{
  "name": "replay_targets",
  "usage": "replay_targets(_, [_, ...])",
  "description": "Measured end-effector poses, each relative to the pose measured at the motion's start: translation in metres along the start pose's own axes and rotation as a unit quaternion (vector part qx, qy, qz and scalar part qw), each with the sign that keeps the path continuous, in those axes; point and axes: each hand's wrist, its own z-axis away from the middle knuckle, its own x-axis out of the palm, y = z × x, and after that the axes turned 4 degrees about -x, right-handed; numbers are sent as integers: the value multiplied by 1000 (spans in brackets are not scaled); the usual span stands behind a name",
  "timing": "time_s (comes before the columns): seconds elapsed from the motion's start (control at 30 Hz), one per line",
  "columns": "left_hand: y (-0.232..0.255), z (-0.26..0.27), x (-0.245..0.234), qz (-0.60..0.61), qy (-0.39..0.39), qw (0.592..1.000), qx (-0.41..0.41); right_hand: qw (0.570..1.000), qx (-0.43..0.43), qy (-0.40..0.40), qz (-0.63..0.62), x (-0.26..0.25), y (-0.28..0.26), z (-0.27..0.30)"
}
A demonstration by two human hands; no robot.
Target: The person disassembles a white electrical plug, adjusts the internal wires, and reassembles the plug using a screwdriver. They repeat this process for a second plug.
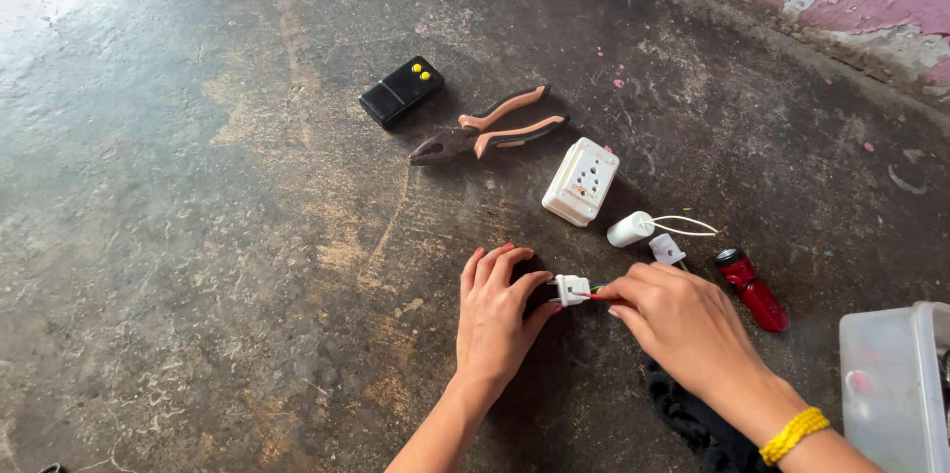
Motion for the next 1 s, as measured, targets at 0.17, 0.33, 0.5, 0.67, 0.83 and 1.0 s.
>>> replay_targets(0.17, [1,-1,-1,2,0,1000,2,999,-24,-3,26,0,-2,-11])
replay_targets(0.33, [1,0,-2,4,-2,1000,1,998,-3,-62,32,-7,-4,-20])
replay_targets(0.5, [2,-1,-2,-7,-8,1000,-5,994,-20,-97,43,-13,-7,-27])
replay_targets(0.67, [3,-1,-2,-5,-9,1000,-2,994,-37,-98,37,-16,-7,-26])
replay_targets(0.83, [3,-1,-3,-7,-3,1000,2,990,-95,-76,67,-11,-5,-28])
replay_targets(1.0, [8,-6,-2,10,-21,1000,12,941,-290,-54,167,-9,4,-44])
